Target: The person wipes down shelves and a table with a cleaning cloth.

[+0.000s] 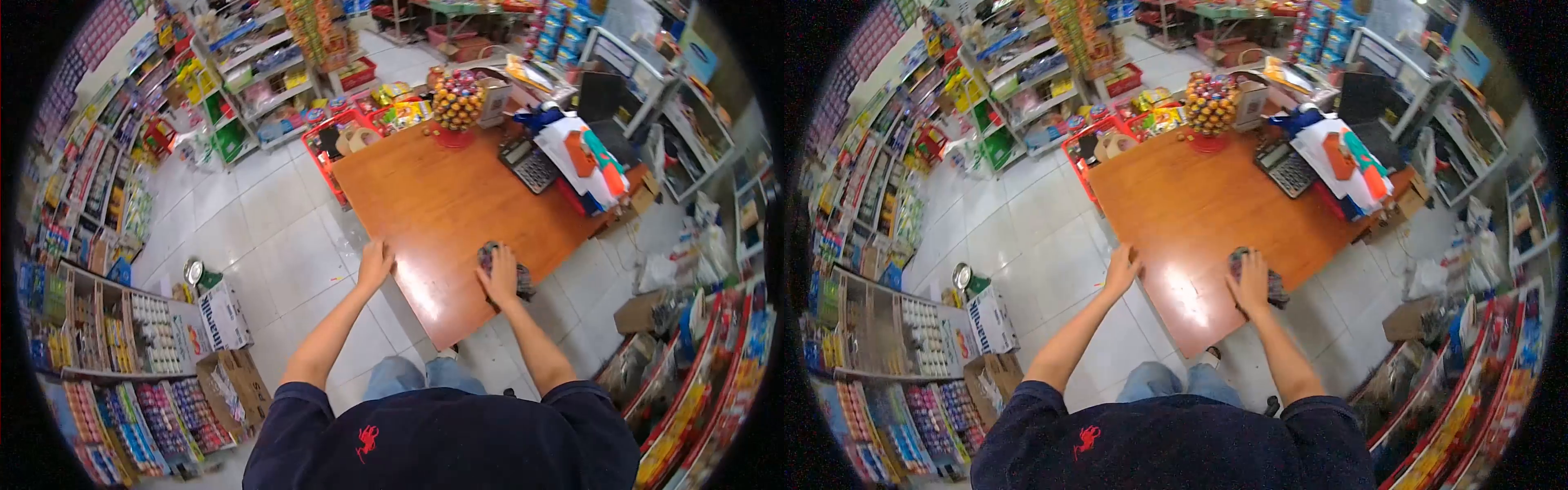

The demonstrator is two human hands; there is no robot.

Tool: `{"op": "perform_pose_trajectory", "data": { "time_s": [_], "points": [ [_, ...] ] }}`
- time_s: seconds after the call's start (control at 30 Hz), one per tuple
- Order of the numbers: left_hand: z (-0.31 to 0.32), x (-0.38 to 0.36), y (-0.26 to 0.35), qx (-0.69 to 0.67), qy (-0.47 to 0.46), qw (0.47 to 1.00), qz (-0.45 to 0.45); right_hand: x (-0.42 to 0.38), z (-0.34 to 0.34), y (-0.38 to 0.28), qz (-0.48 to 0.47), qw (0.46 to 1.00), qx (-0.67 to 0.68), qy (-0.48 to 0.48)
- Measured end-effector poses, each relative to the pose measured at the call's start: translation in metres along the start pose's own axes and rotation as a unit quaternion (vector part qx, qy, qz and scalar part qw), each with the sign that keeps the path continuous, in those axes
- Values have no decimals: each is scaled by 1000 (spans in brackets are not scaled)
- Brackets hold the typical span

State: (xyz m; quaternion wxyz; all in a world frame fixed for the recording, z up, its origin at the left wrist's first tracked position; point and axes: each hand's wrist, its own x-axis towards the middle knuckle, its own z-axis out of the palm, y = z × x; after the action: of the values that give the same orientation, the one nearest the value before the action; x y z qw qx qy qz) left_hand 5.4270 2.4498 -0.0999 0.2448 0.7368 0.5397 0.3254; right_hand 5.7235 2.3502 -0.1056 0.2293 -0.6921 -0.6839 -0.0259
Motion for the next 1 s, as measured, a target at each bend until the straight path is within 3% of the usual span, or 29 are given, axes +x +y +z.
{"op": "perform_pose_trajectory", "data": {
  "time_s": [0.03, 0.07, 0.1, 0.13, 0.17, 0.2, 0.23, 0.3, 0.37, 0.4, 0.43, 0.47, 0.5, 0.53, 0.6, 0.63, 0.67, 0.7, 0.73, 0.8, 0.87, 0.93, 0.97, 1.0],
  "points": [
    [8, 16, -7, 43, 13, 999, -29, 12, 1, -23, -24, 999, 40, -17],
    [19, 26, -13, 43, 11, 998, -49, 25, 6, -43, -57, 989, 100, -95],
    [32, 32, -20, 71, 140, 980, -124, 33, 15, -60, -87, 968, 158, -172],
    [46, 30, -28, 102, 265, 939, -194, 28, 31, -74, -185, 953, 201, -133],
    [65, 22, -46, 107, 259, 937, -209, 32, 33, -78, -254, 941, 182, -129],
    [86, 10, -69, -95, 231, 932, -263, 41, 32, -83, -321, 924, 165, -122],
    [98, 5, -82, -294, 202, 884, -303, 53, 32, -76, -297, 931, 151, -149],
    [97, -17, -63, -422, 101, 794, -426, 82, 17, -54, -200, 963, 107, -145],
    [75, -25, -26, -457, 108, 766, -439, 105, 47, -4, -122, 990, 30, -72],
    [127, -49, -83, -360, 88, 861, -349, 127, 31, -2, -68, 990, 104, -71],
    [69, -19, 6, -261, 79, 859, -433, 144, 54, 21, -71, 991, 109, -29],
    [131, -31, -57, -335, 217, 805, -439, 166, 49, 5, -22, 992, 117, -41],
    [146, -23, -50, -305, 224, 821, -428, 178, 62, -1, -16, 997, 75, -8],
    [157, -40, -76, -161, 189, 893, -376, 189, 80, -11, -7, 999, 39, 23],
    [88, -3, 14, -168, 240, 817, -496, 188, 114, -44, -98, 995, 31, 16],
    [79, -2, 14, -155, 260, 808, -505, 186, 110, -75, -128, 982, 113, -83],
    [77, -3, 15, -150, 189, 808, -538, 175, 98, -104, -150, 954, 183, -182],
    [75, 1, 17, -147, 114, 805, -563, 166, 112, -116, -269, 923, 151, -231],
    [69, 2, 14, -142, 122, 803, -565, 161, 99, -142, -395, 878, 179, -203],
    [67, -1, 18, -127, 131, 801, -570, 178, 108, -149, -437, 845, 205, -232],
    [62, 3, 22, -110, 133, 782, -599, 215, 141, -139, -411, 847, 241, -236],
    [58, 8, 29, -113, 98, 771, -619, 263, 164, -135, -341, 893, 243, -163],
    [63, 7, 29, -100, 129, 771, -615, 291, 179, -132, -318, 921, 184, -134],
    [64, 7, 27, -90, 138, 765, -623, 322, 181, -136, -282, 932, 162, -160]
  ]
}}
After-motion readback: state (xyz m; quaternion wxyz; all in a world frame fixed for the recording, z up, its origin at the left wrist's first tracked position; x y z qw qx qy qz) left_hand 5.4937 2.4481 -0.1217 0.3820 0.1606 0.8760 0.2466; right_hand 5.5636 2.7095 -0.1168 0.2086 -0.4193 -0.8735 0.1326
